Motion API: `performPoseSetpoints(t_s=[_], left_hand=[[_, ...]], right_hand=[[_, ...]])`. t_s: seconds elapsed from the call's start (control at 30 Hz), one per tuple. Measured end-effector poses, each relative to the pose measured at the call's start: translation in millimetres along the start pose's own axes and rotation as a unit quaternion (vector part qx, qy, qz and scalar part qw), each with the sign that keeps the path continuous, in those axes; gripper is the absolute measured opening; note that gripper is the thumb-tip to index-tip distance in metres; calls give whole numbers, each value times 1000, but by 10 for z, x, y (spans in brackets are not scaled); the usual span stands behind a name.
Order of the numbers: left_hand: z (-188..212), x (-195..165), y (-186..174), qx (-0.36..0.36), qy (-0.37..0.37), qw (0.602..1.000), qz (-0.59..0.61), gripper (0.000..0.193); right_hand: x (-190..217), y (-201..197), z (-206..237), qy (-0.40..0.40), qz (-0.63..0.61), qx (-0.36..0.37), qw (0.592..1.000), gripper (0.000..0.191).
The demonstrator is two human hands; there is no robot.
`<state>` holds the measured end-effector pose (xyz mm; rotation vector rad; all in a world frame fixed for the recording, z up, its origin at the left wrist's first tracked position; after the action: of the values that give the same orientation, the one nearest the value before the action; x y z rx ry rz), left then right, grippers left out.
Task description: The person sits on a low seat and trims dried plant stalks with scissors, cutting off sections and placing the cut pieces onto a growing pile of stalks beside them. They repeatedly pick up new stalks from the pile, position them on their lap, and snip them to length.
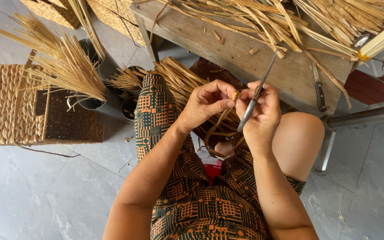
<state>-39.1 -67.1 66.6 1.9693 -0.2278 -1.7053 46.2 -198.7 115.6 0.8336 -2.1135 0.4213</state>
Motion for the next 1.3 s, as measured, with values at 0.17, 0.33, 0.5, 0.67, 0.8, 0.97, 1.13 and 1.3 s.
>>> performPoseSetpoints(t_s=[0.17, 0.33, 0.5, 0.67, 0.8, 0.97, 1.13, 1.3], left_hand=[[0, 37, -49, -38, 0, 999, -31, 11], [-23, 31, -28, -43, -2, 999, -28, 14], [-8, 17, -9, -20, -51, 998, -44, 19], [-42, 46, -50, -60, -67, 994, -64, 17], [-63, 49, -164, -141, -49, 988, -26, 16], [-74, 66, -210, -140, -36, 989, 17, 14], [-67, 78, -215, -116, -29, 993, -1, 12], [-98, 90, -209, -112, -37, 993, 7, 12]], right_hand=[[-69, -9, -12, 48, -78, -11, 996, 43], [-30, 1, -41, 15, -105, -17, 994, 45], [-72, -32, -91, 24, -68, 1, 997, 42], [-186, -104, -49, 22, -66, 13, 997, 47], [-231, -102, 124, 6, 53, 71, 996, 65], [-233, -48, 271, 51, 170, 154, 972, 70], [-112, -3, 240, 82, 172, 144, 971, 71], [9, 45, 189, 5, 173, 140, 975, 56]])
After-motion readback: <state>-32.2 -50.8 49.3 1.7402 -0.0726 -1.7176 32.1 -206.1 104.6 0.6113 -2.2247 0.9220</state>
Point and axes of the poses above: each hand's wrist, its own z-axis away from the middle knuckle, its own y-axis out of the palm, x = y × z, the point moved 4 cm from there along -z, towards the middle knuckle, and after that the axes turned 15 degrees about -y, right-handed, at the moved point
